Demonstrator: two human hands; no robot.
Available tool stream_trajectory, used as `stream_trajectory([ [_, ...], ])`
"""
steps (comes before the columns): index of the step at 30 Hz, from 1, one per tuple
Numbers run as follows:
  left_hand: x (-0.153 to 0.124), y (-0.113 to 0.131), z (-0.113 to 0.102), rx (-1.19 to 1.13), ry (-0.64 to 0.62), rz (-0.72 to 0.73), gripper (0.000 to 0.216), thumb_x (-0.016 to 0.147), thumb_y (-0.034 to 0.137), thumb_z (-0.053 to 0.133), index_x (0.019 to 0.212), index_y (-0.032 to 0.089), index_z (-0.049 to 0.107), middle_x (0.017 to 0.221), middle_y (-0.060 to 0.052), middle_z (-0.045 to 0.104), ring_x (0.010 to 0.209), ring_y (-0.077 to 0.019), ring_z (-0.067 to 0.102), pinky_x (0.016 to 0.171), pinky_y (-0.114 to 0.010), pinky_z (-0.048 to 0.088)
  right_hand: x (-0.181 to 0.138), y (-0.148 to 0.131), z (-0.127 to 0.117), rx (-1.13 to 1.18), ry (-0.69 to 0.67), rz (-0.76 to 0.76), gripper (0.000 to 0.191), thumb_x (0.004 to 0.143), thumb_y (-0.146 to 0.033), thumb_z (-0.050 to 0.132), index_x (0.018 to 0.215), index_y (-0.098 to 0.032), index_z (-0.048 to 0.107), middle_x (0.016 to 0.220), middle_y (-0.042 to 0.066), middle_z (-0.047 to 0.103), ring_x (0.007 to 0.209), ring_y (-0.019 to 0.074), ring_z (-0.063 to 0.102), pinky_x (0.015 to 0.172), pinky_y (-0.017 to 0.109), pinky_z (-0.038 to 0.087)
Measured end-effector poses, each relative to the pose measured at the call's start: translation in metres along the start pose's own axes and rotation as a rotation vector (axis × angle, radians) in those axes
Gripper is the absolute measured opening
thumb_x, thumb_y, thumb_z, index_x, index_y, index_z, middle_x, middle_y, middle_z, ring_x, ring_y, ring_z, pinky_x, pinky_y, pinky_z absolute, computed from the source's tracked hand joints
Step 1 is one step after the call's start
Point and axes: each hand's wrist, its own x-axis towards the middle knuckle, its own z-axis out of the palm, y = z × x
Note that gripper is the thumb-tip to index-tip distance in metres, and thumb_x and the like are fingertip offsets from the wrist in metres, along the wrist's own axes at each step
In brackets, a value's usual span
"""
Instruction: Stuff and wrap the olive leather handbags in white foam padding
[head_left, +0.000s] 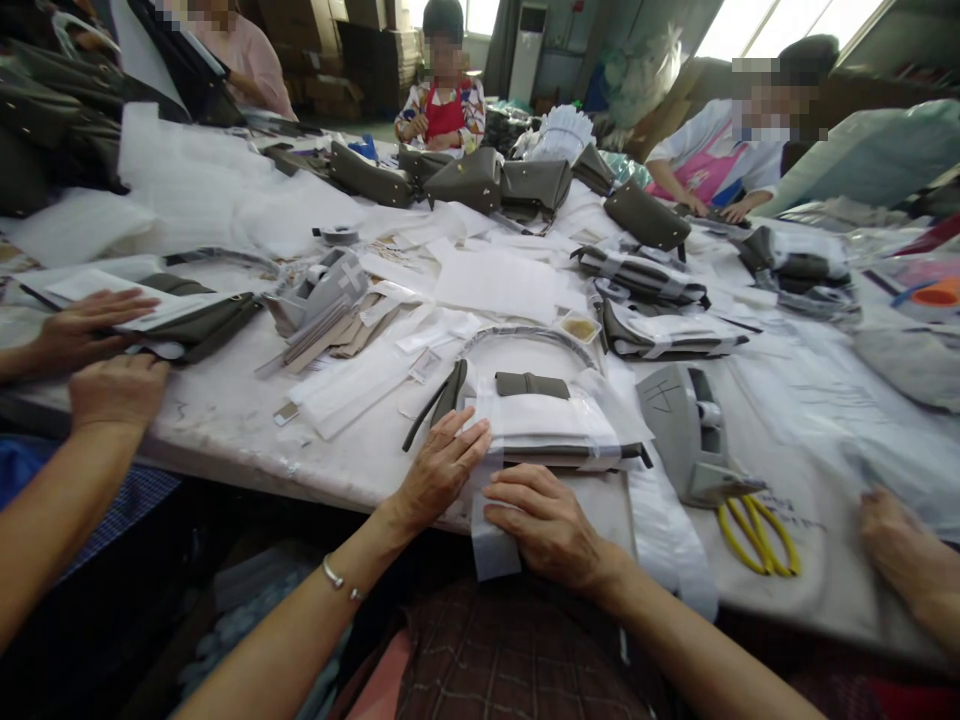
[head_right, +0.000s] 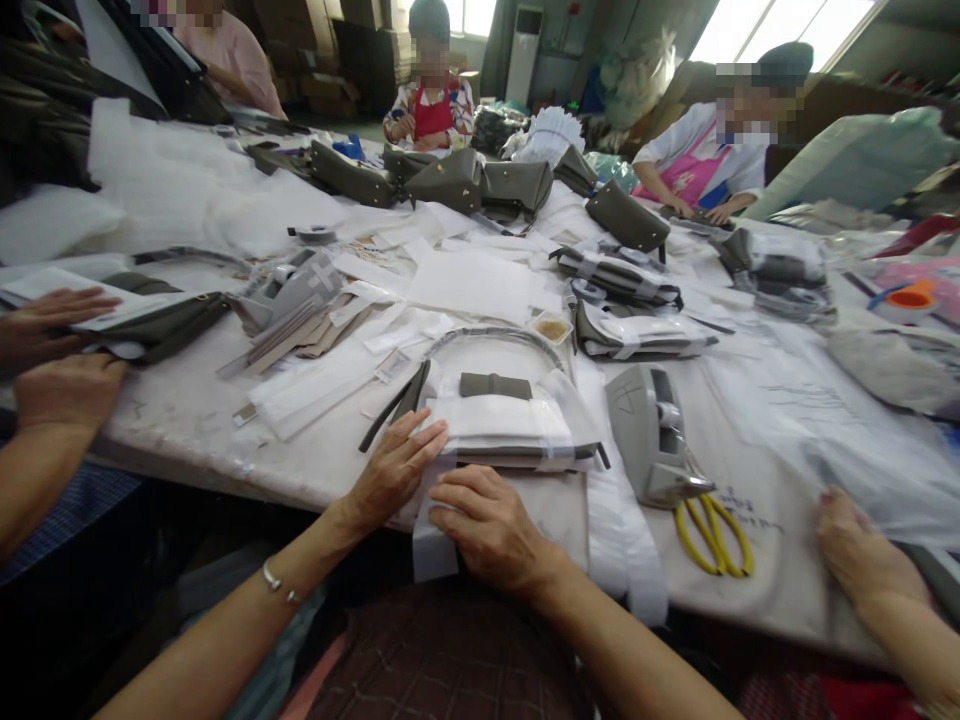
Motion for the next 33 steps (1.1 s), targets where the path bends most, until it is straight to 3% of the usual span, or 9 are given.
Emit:
stream_trajectory([
  [4, -0.005, 0.001, 0.004, -0.068, 0.029, 0.034, 0.034, 0.098, 0.011, 0.045, 0.130, 0.016, 0.054, 0.129, -0.011, 0.065, 0.137, -0.0243, 0.046, 0.114, -0.048, 0.040, 0.014, 0.002, 0.005, -0.113, 0.059, -0.078, 0.023, 0.093, -0.009, 0.048, 0.098, -0.020, 0.067, 0.125, 0.009, 0.068, 0.132, 0.0234, 0.051, 0.112, 0.049, 0.043],
  [7, -0.005, -0.001, 0.003, -0.153, 0.045, -0.027, 0.030, 0.096, 0.009, 0.048, 0.124, 0.018, 0.057, 0.124, -0.010, 0.067, 0.129, -0.0212, 0.054, 0.111, -0.043, 0.046, 0.016, 0.006, 0.011, -0.104, 0.044, -0.027, 0.026, 0.092, -0.005, 0.043, 0.098, -0.019, 0.064, 0.123, 0.010, 0.069, 0.128, 0.0209, 0.056, 0.112, 0.047, 0.044],
  [11, 0.002, -0.007, -0.013, -0.344, -0.091, -0.107, 0.037, 0.089, 0.004, 0.048, 0.122, 0.019, 0.059, 0.130, -0.009, 0.065, 0.131, -0.0206, 0.053, 0.112, -0.043, 0.046, 0.014, 0.009, 0.011, -0.074, 0.065, 0.101, 0.037, 0.086, 0.000, 0.039, 0.111, -0.019, 0.059, 0.112, 0.009, 0.073, 0.112, 0.0169, 0.067, 0.107, 0.038, 0.050],
  [15, 0.012, -0.010, -0.028, -0.529, -0.234, -0.208, 0.034, 0.092, 0.009, 0.047, 0.118, 0.021, 0.065, 0.132, -0.006, 0.065, 0.131, -0.0207, 0.054, 0.113, -0.042, 0.044, 0.014, 0.016, 0.006, -0.037, 0.051, 0.096, 0.048, 0.076, -0.002, 0.043, 0.119, -0.017, 0.057, 0.108, 0.010, 0.073, 0.108, 0.0201, 0.068, 0.101, 0.037, 0.054],
  [19, 0.015, -0.003, -0.019, -0.517, -0.087, -0.334, 0.015, 0.094, 0.021, 0.057, 0.098, 0.021, 0.071, 0.114, -0.007, 0.073, 0.116, -0.0211, 0.064, 0.104, -0.039, 0.052, 0.015, 0.017, 0.004, 0.002, 0.058, 0.076, 0.043, 0.077, -0.006, 0.047, 0.117, -0.018, 0.058, 0.109, 0.010, 0.073, 0.109, 0.0214, 0.068, 0.100, 0.037, 0.053],
  [24, 0.009, 0.006, -0.003, -0.332, 0.088, -0.202, 0.004, 0.090, 0.019, 0.065, 0.093, 0.019, 0.068, 0.106, -0.007, 0.073, 0.110, -0.0209, 0.066, 0.102, -0.040, 0.053, 0.002, -0.002, 0.008, -0.019, 0.047, 0.041, 0.024, 0.088, -0.006, 0.048, 0.103, -0.021, 0.060, 0.102, 0.007, 0.074, 0.099, 0.0189, 0.069, 0.101, 0.040, 0.051],
  [28, 0.004, 0.010, 0.001, -0.184, 0.128, -0.104, 0.009, 0.091, 0.014, 0.062, 0.098, 0.018, 0.064, 0.103, -0.006, 0.073, 0.111, -0.0208, 0.065, 0.103, -0.042, 0.051, -0.021, -0.021, 0.023, 0.022, 0.018, 0.128, 0.027, 0.091, -0.004, 0.043, 0.100, -0.021, 0.062, 0.093, 0.006, 0.074, 0.086, 0.0159, 0.070, 0.089, 0.033, 0.056],
  [33, 0.004, 0.019, 0.007, -0.062, 0.131, -0.102, 0.010, 0.091, 0.011, 0.060, 0.098, 0.018, 0.060, 0.101, -0.007, 0.072, 0.111, -0.0226, 0.066, 0.100, -0.042, 0.052, -0.031, -0.032, 0.039, 0.049, 0.018, 0.178, 0.029, 0.090, -0.003, 0.040, 0.095, -0.019, 0.063, 0.087, 0.006, 0.073, 0.082, 0.0159, 0.068, 0.080, 0.030, 0.058],
])
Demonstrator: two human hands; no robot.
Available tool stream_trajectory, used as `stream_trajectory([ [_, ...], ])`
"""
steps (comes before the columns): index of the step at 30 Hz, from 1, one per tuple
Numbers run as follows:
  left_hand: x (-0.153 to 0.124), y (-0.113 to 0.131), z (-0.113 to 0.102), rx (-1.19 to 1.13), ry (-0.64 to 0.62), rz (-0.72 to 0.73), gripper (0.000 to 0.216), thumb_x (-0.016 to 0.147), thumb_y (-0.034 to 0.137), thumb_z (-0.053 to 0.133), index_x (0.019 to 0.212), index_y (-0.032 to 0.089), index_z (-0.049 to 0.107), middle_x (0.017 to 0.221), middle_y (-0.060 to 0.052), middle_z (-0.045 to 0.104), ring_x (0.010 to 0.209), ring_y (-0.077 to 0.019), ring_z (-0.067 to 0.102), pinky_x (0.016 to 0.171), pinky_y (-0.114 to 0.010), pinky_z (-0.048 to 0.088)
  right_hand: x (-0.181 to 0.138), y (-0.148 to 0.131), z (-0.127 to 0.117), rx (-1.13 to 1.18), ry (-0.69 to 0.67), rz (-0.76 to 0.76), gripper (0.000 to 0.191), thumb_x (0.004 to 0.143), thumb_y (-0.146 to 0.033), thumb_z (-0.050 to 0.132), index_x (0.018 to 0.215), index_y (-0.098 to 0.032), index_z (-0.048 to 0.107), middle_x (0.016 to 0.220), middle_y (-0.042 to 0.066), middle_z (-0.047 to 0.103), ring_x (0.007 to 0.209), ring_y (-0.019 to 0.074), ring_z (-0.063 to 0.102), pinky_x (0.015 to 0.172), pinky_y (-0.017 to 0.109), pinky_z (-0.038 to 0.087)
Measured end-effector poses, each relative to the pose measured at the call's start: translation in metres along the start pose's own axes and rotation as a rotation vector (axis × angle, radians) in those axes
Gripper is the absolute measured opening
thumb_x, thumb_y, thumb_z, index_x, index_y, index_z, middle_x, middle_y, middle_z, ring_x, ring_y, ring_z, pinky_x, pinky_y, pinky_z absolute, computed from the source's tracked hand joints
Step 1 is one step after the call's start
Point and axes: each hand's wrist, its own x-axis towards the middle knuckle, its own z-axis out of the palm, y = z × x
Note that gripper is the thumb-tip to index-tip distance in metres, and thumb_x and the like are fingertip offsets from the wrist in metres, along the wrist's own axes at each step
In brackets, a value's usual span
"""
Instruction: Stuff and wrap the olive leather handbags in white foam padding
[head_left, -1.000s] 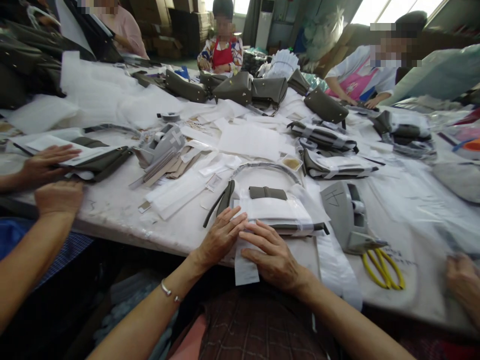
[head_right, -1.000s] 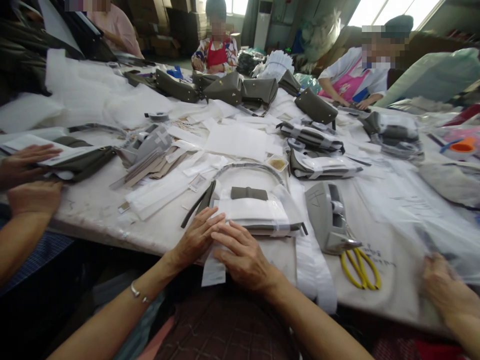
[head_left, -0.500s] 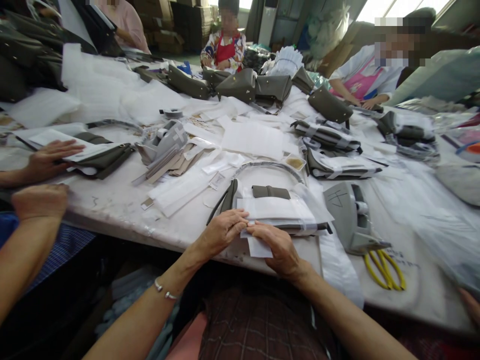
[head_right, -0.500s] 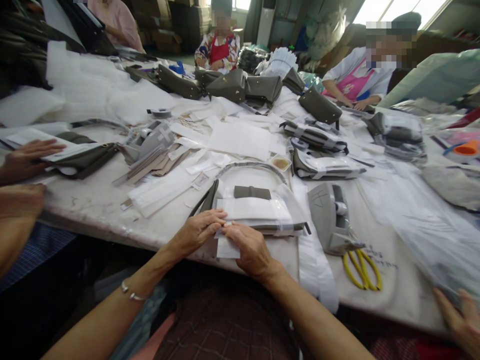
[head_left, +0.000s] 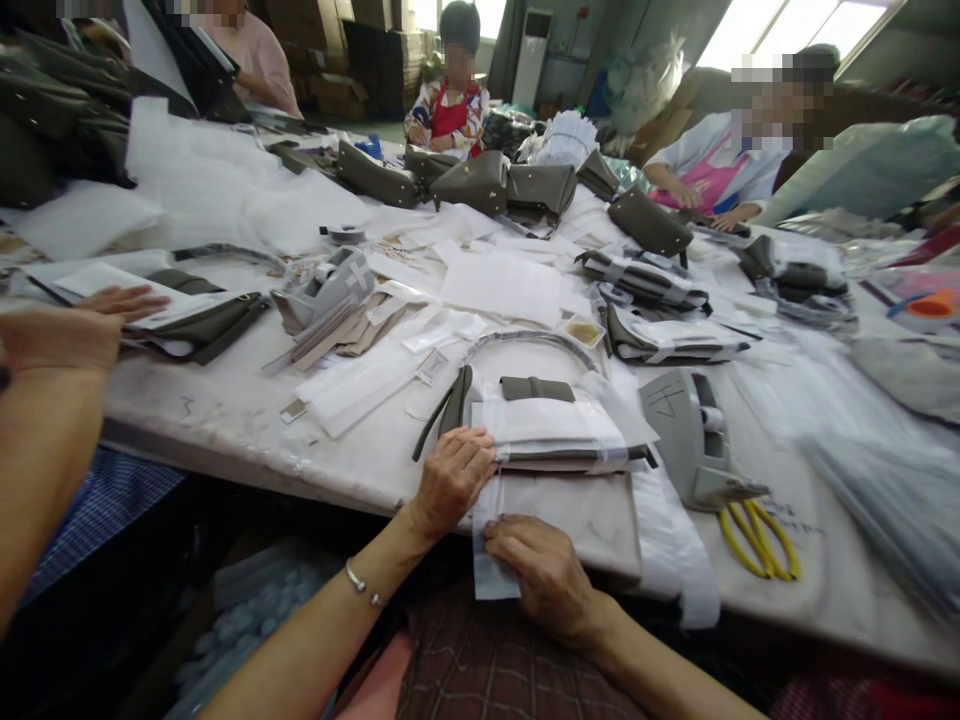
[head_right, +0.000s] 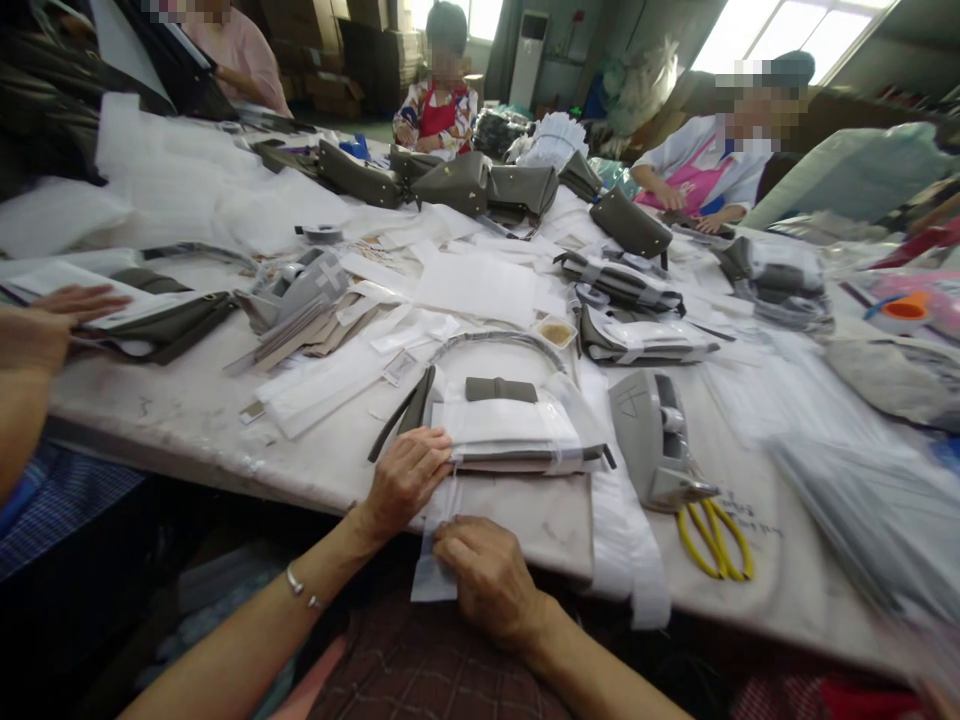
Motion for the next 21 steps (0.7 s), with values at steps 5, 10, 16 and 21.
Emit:
stream_trajectory([
  [5, 0.002, 0.004, -0.002, -0.047, 0.012, -0.087, 0.005, 0.092, 0.015, 0.059, 0.094, 0.020, 0.059, 0.096, -0.005, 0.072, 0.106, -0.0225, 0.067, 0.095, -0.041, 0.053, 0.025, 0.001, -0.020, -0.147, -0.082, -0.144, 0.027, 0.086, -0.004, 0.043, 0.088, -0.020, 0.064, 0.118, 0.009, 0.070, 0.116, 0.0213, 0.061, 0.104, 0.044, 0.049],
  [10, 0.005, -0.004, -0.015, -0.138, -0.078, -0.074, 0.012, 0.094, 0.020, 0.056, 0.105, 0.019, 0.062, 0.109, -0.008, 0.071, 0.111, -0.0219, 0.065, 0.098, -0.040, 0.052, 0.051, 0.021, -0.045, -0.291, -0.236, -0.115, 0.029, 0.080, -0.001, 0.044, 0.091, -0.017, 0.064, 0.148, 0.016, 0.049, 0.141, 0.0240, 0.041, 0.118, 0.052, 0.032],
  [16, 0.008, -0.003, -0.016, -0.195, -0.070, -0.121, 0.013, 0.097, 0.020, 0.053, 0.099, 0.020, 0.065, 0.101, -0.005, 0.073, 0.106, -0.0188, 0.067, 0.097, -0.037, 0.053, 0.050, 0.032, -0.049, -0.274, -0.209, -0.158, 0.032, 0.086, 0.001, 0.039, 0.096, -0.018, 0.062, 0.126, 0.011, 0.066, 0.124, 0.0194, 0.057, 0.115, 0.049, 0.040],
  [21, 0.007, -0.001, -0.009, -0.185, -0.035, -0.187, 0.007, 0.094, 0.021, 0.059, 0.095, 0.021, 0.066, 0.101, -0.006, 0.073, 0.104, -0.0205, 0.068, 0.093, -0.038, 0.054, 0.044, 0.027, -0.052, -0.191, -0.231, -0.148, 0.028, 0.093, -0.004, 0.036, 0.093, -0.020, 0.059, 0.095, 0.006, 0.071, 0.099, 0.0178, 0.064, 0.109, 0.046, 0.043],
])
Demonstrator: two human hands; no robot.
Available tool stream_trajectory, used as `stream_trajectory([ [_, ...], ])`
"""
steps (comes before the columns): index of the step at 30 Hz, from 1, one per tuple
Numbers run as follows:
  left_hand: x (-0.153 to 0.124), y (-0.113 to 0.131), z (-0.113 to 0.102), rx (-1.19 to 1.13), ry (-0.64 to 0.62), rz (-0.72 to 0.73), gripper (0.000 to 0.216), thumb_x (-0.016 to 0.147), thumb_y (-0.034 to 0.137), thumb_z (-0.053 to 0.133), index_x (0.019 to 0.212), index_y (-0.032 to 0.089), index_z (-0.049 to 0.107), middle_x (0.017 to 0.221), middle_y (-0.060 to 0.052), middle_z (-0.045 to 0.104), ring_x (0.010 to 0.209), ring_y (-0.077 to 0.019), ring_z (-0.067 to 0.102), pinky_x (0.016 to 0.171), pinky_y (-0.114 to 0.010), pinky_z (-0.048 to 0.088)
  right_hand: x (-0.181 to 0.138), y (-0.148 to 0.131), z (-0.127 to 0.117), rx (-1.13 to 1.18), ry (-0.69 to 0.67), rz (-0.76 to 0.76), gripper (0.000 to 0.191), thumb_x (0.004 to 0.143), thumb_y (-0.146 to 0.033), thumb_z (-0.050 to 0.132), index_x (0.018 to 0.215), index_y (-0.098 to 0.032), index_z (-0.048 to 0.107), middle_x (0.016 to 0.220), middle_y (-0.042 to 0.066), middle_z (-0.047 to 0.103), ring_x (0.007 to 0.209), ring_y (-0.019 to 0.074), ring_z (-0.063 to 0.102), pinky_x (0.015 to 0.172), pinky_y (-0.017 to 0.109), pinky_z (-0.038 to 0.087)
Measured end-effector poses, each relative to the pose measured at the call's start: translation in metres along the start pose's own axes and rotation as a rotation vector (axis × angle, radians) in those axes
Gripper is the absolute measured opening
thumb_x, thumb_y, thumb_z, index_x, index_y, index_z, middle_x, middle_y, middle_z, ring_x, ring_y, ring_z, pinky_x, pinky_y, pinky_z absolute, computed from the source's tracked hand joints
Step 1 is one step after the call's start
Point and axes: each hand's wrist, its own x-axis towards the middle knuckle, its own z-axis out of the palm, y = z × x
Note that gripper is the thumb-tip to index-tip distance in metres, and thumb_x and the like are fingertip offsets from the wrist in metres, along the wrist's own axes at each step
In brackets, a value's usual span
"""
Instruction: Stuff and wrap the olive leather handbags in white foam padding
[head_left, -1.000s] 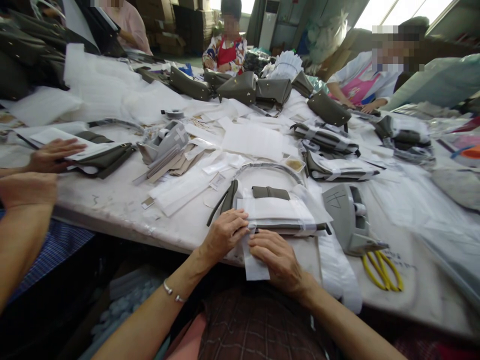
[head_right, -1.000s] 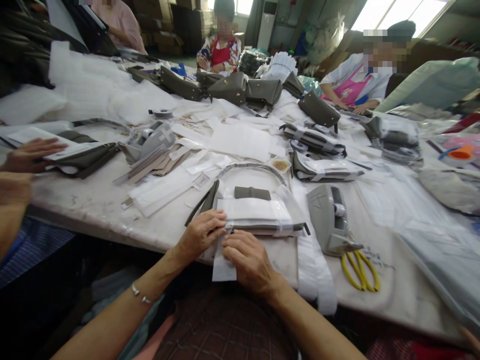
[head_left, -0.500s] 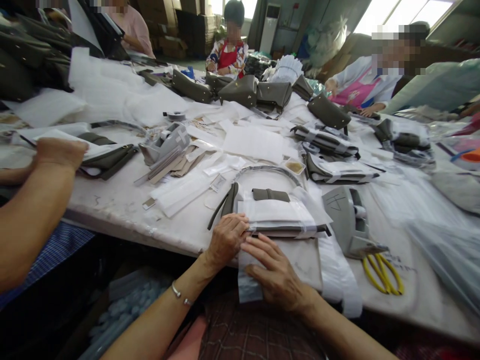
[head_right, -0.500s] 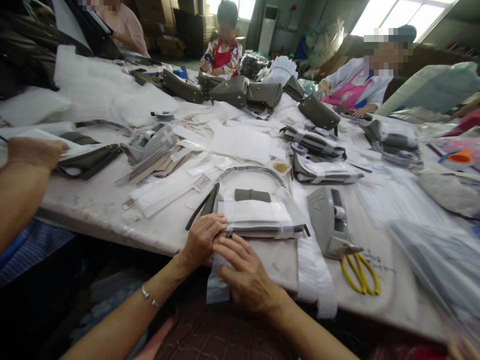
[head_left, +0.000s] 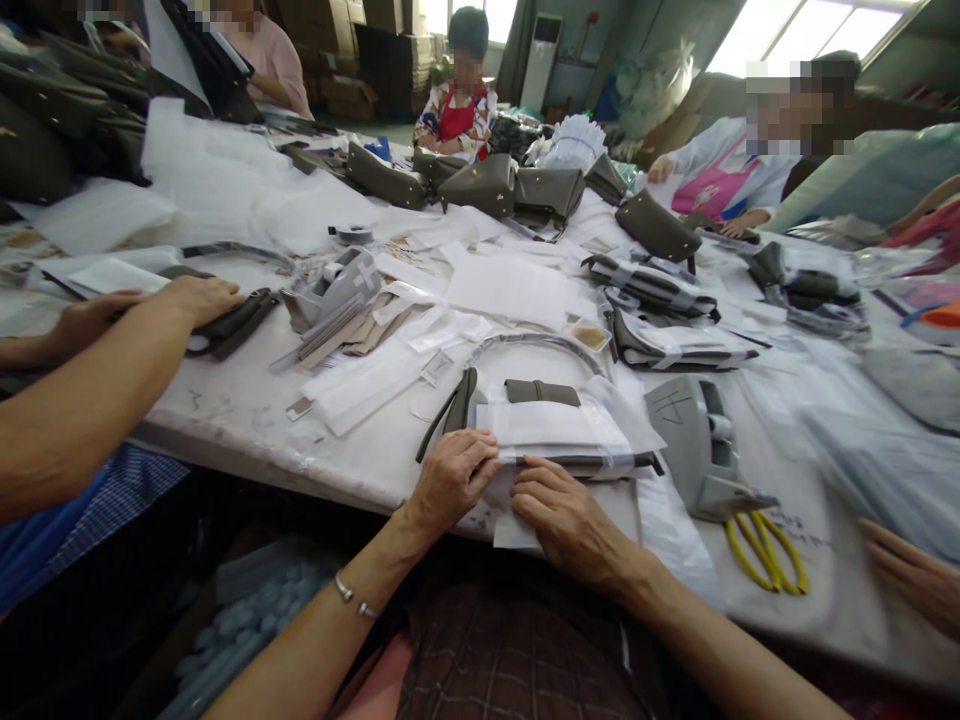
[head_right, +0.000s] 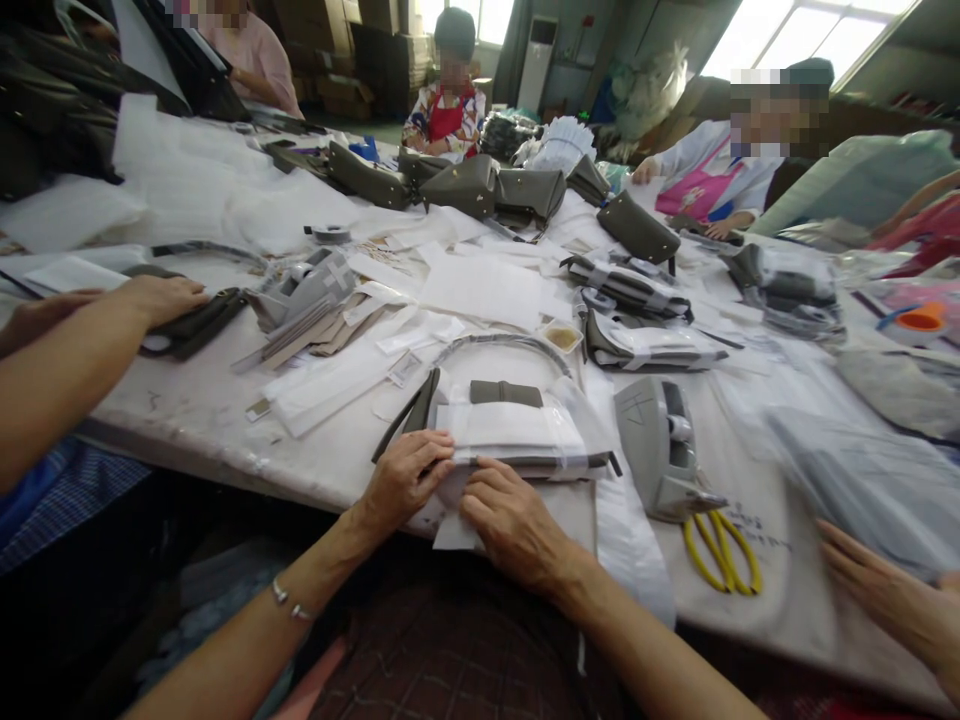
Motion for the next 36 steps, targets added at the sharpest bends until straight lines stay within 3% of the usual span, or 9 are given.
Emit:
stream_trajectory([
  [8, -0.006, -0.002, 0.006, 0.084, 0.024, 0.063, 0.008, 0.091, 0.018, 0.062, 0.098, 0.021, 0.063, 0.102, -0.005, 0.072, 0.107, -0.0209, 0.066, 0.094, -0.039, 0.051, -0.009, -0.019, 0.015, 0.089, -0.032, -0.044, 0.029, 0.092, -0.006, 0.031, 0.085, -0.021, 0.056, 0.076, 0.005, 0.065, 0.072, 0.0174, 0.056, 0.076, 0.034, 0.047],
  [12, -0.009, 0.000, 0.009, 0.136, 0.017, 0.095, 0.010, 0.090, 0.015, 0.062, 0.098, 0.021, 0.061, 0.102, -0.005, 0.072, 0.109, -0.0211, 0.065, 0.097, -0.040, 0.050, -0.010, -0.019, 0.016, 0.165, 0.024, 0.031, 0.026, 0.089, -0.007, 0.035, 0.087, -0.020, 0.058, 0.074, 0.005, 0.064, 0.072, 0.0182, 0.056, 0.069, 0.033, 0.044],
  [18, -0.011, 0.005, 0.005, 0.178, -0.005, 0.094, 0.018, 0.091, 0.009, 0.053, 0.102, 0.021, 0.060, 0.106, -0.003, 0.072, 0.114, -0.0218, 0.063, 0.105, -0.044, 0.044, 0.018, 0.013, -0.010, 0.075, 0.063, 0.172, 0.015, 0.087, -0.013, 0.052, 0.089, -0.020, 0.065, 0.077, 0.004, 0.068, 0.072, 0.0178, 0.058, 0.072, 0.032, 0.043],
  [23, -0.004, 0.021, -0.007, 0.158, -0.059, -0.044, 0.012, 0.086, 0.017, 0.060, 0.098, 0.020, 0.059, 0.103, -0.004, 0.070, 0.122, -0.0292, 0.056, 0.115, -0.057, 0.029, 0.059, 0.050, -0.014, -0.015, -0.063, 0.404, 0.012, 0.090, -0.024, 0.066, 0.079, -0.021, 0.072, 0.085, 0.003, 0.070, 0.083, 0.0180, 0.062, 0.081, 0.033, 0.041],
  [27, 0.003, 0.026, 0.001, 0.195, 0.004, -0.167, 0.013, 0.087, 0.031, 0.066, 0.089, 0.021, 0.058, 0.088, -0.004, 0.067, 0.106, -0.0275, 0.061, 0.111, -0.057, 0.033, 0.073, 0.062, -0.005, 0.007, -0.139, 0.521, 0.011, 0.087, -0.026, 0.071, 0.077, -0.022, 0.074, 0.083, 0.002, 0.068, 0.080, 0.0159, 0.062, 0.079, 0.030, 0.042],
  [31, 0.009, 0.023, 0.012, 0.268, 0.073, -0.205, 0.014, 0.092, 0.018, 0.055, 0.078, 0.021, 0.055, 0.079, -0.002, 0.063, 0.091, -0.0223, 0.063, 0.106, -0.052, 0.038, 0.076, 0.065, -0.002, 0.013, -0.109, 0.601, 0.011, 0.087, -0.027, 0.069, 0.078, -0.022, 0.074, 0.082, 0.001, 0.066, 0.073, 0.0143, 0.061, 0.072, 0.027, 0.043],
  [36, 0.015, 0.018, 0.013, 0.329, 0.074, -0.228, 0.019, 0.086, 0.012, 0.055, 0.070, 0.021, 0.050, 0.071, -0.001, 0.058, 0.078, -0.0204, 0.059, 0.100, -0.049, 0.044, 0.077, 0.074, 0.004, 0.078, -0.060, 0.693, 0.008, 0.084, -0.027, 0.071, 0.077, -0.023, 0.074, 0.079, 0.000, 0.065, 0.075, 0.0150, 0.061, 0.070, 0.027, 0.042],
])
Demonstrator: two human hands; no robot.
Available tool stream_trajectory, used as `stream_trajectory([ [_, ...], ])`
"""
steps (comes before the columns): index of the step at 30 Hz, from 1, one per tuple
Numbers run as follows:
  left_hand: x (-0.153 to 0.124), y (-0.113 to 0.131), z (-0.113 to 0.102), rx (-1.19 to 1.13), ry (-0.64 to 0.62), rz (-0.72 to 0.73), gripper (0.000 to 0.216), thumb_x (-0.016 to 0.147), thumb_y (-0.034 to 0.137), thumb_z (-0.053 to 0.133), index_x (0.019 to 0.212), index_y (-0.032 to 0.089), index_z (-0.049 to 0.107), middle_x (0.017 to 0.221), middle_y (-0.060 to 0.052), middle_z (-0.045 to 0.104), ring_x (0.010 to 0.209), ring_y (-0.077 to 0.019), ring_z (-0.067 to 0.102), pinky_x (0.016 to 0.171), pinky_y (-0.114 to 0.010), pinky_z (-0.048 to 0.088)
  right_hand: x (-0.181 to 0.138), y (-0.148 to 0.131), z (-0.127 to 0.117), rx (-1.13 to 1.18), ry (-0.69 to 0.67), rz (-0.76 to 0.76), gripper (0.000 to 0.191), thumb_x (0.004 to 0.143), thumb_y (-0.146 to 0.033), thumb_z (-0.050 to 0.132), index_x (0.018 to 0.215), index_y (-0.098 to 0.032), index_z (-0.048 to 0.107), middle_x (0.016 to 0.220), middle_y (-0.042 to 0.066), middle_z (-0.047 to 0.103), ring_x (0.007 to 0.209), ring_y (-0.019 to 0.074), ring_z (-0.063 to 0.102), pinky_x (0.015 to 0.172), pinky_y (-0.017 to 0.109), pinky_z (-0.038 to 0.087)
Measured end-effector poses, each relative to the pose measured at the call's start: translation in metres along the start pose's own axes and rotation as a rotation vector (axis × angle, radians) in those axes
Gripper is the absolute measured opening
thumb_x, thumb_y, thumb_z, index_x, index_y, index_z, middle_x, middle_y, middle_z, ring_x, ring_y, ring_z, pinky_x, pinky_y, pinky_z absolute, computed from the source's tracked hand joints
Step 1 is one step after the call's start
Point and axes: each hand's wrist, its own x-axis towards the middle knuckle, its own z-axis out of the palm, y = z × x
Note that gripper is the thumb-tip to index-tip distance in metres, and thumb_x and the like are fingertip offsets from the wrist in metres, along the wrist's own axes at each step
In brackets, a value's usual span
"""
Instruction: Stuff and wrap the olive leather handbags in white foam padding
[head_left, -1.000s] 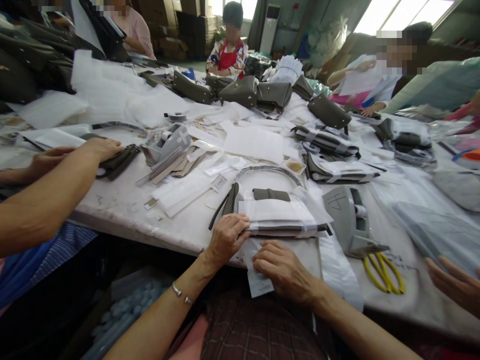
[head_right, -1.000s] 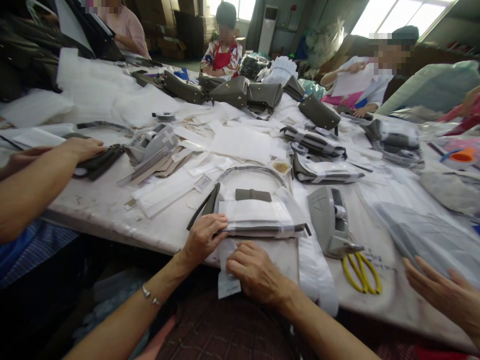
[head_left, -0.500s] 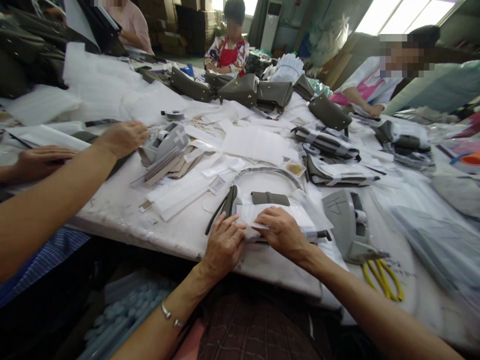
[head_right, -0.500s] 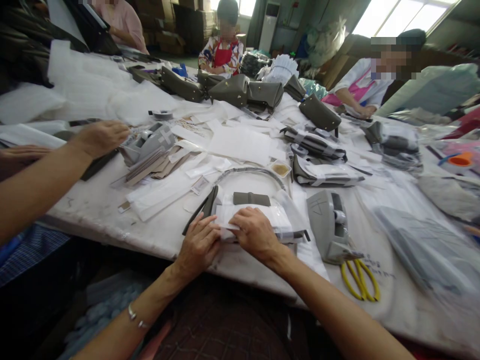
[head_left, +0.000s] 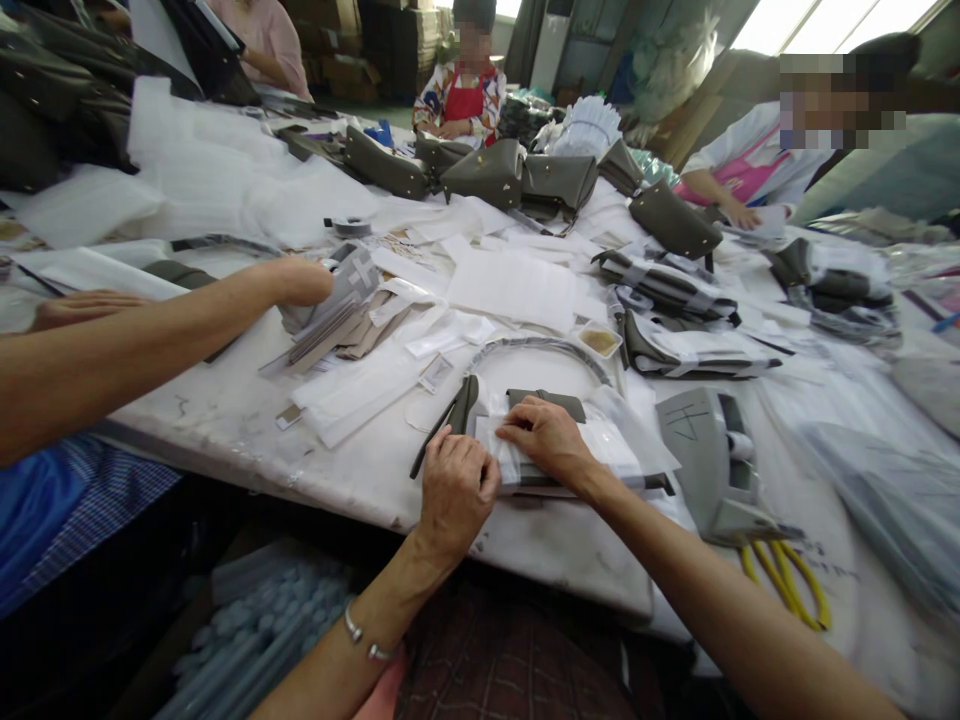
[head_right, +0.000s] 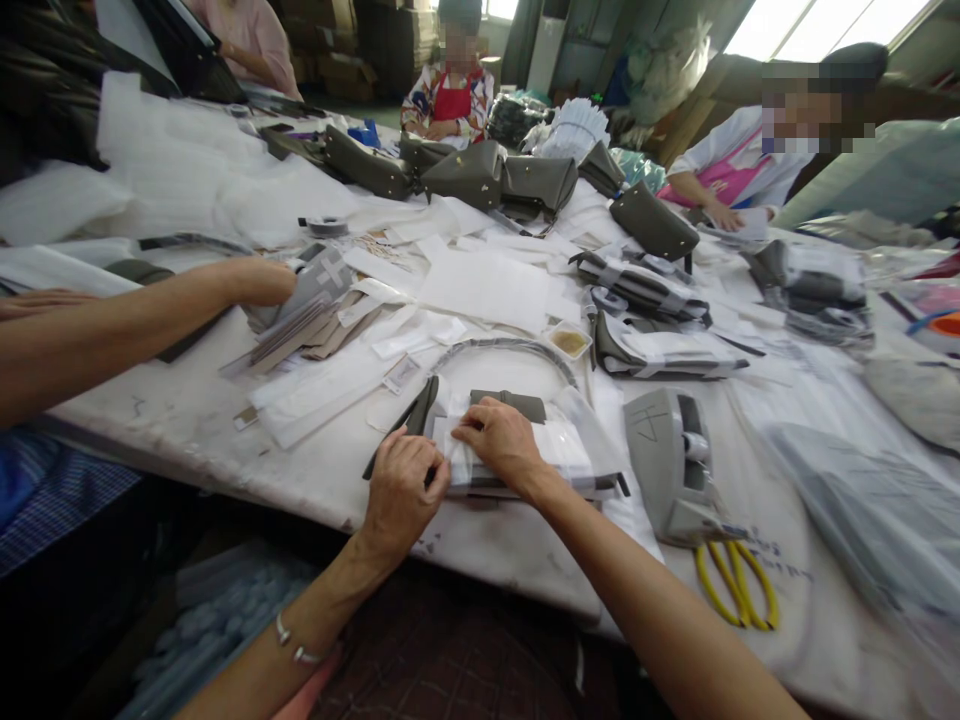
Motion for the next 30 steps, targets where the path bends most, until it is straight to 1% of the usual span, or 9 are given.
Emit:
stream_trajectory([
  [7, 0.009, -0.002, -0.002, 0.100, -0.020, -0.001, 0.020, 0.082, 0.009, 0.056, 0.068, 0.022, 0.049, 0.066, 0.000, 0.056, 0.069, -0.0197, 0.056, 0.092, -0.047, 0.048, 0.001, 0.000, 0.006, -0.055, -0.017, 0.075, 0.011, 0.081, -0.031, 0.073, 0.078, -0.022, 0.069, 0.083, 0.000, 0.068, 0.076, 0.0156, 0.061, 0.067, 0.026, 0.039],
  [10, 0.009, 0.008, -0.008, 0.119, -0.013, 0.111, 0.012, 0.089, 0.011, 0.053, 0.083, 0.021, 0.057, 0.087, -0.005, 0.068, 0.087, -0.0227, 0.063, 0.101, -0.050, 0.043, 0.000, -0.001, 0.006, -0.091, -0.020, 0.081, 0.012, 0.083, -0.033, 0.072, 0.079, -0.022, 0.067, 0.084, 0.000, 0.069, 0.076, 0.0158, 0.061, 0.064, 0.026, 0.037],
  [13, 0.001, 0.020, -0.011, 0.092, -0.088, 0.226, 0.012, 0.093, 0.018, 0.056, 0.104, 0.019, 0.059, 0.106, -0.009, 0.070, 0.104, -0.0258, 0.064, 0.107, -0.051, 0.039, 0.002, -0.001, 0.006, -0.119, -0.027, 0.079, 0.013, 0.084, -0.034, 0.070, 0.080, -0.022, 0.066, 0.085, 0.001, 0.069, 0.077, 0.0161, 0.061, 0.063, 0.025, 0.036],
  [16, -0.010, 0.026, -0.008, 0.157, -0.178, 0.216, 0.030, 0.090, 0.026, 0.064, 0.117, 0.015, 0.057, 0.111, -0.014, 0.069, 0.102, -0.0295, 0.065, 0.098, -0.049, 0.046, 0.007, -0.003, 0.008, -0.174, -0.046, 0.107, 0.017, 0.085, -0.038, 0.069, 0.082, -0.022, 0.065, 0.083, 0.002, 0.070, 0.078, 0.0178, 0.063, 0.062, 0.026, 0.035],
  [20, -0.016, 0.025, -0.003, 0.230, -0.181, 0.217, 0.040, 0.087, 0.026, 0.067, 0.123, 0.013, 0.056, 0.115, -0.016, 0.067, 0.103, -0.0317, 0.065, 0.094, -0.048, 0.049, 0.011, -0.009, 0.003, -0.232, 0.000, 0.136, 0.016, 0.088, -0.037, 0.067, 0.092, -0.022, 0.065, 0.085, 0.005, 0.072, 0.077, 0.0207, 0.065, 0.063, 0.028, 0.038],
  [23, -0.016, 0.022, -0.002, 0.234, -0.154, 0.243, 0.040, 0.087, 0.022, 0.066, 0.124, 0.013, 0.055, 0.115, -0.015, 0.068, 0.104, -0.0305, 0.064, 0.095, -0.047, 0.048, -0.004, -0.007, -0.019, -0.117, 0.178, 0.077, 0.014, 0.089, -0.030, 0.065, 0.100, -0.021, 0.066, 0.084, 0.005, 0.071, 0.077, 0.0197, 0.065, 0.067, 0.029, 0.042],
  [26, -0.016, 0.021, -0.003, 0.230, -0.119, 0.273, 0.036, 0.088, 0.019, 0.063, 0.124, 0.016, 0.056, 0.114, -0.013, 0.069, 0.103, -0.0297, 0.065, 0.095, -0.045, 0.048, -0.041, 0.018, -0.066, 0.081, 0.420, 0.072, 0.018, 0.089, -0.035, 0.062, 0.095, -0.019, 0.069, 0.081, 0.004, 0.071, 0.073, 0.0184, 0.064, 0.070, 0.029, 0.046],
  [28, -0.015, 0.021, -0.004, 0.235, -0.107, 0.297, 0.034, 0.089, 0.018, 0.061, 0.122, 0.016, 0.059, 0.113, -0.013, 0.069, 0.102, -0.0297, 0.065, 0.094, -0.044, 0.047, -0.077, 0.047, -0.104, 0.126, 0.559, 0.177, 0.024, 0.086, -0.042, 0.061, 0.090, -0.019, 0.071, 0.081, 0.005, 0.072, 0.071, 0.0186, 0.064, 0.069, 0.030, 0.047],
  [30, -0.014, 0.020, -0.005, 0.260, -0.112, 0.312, 0.031, 0.090, 0.017, 0.059, 0.121, 0.014, 0.061, 0.113, -0.013, 0.070, 0.101, -0.0292, 0.065, 0.095, -0.043, 0.046, -0.116, 0.083, -0.137, 0.092, 0.659, 0.349, 0.031, 0.083, -0.048, 0.062, 0.089, -0.019, 0.072, 0.082, 0.005, 0.073, 0.072, 0.0195, 0.064, 0.068, 0.030, 0.047],
])
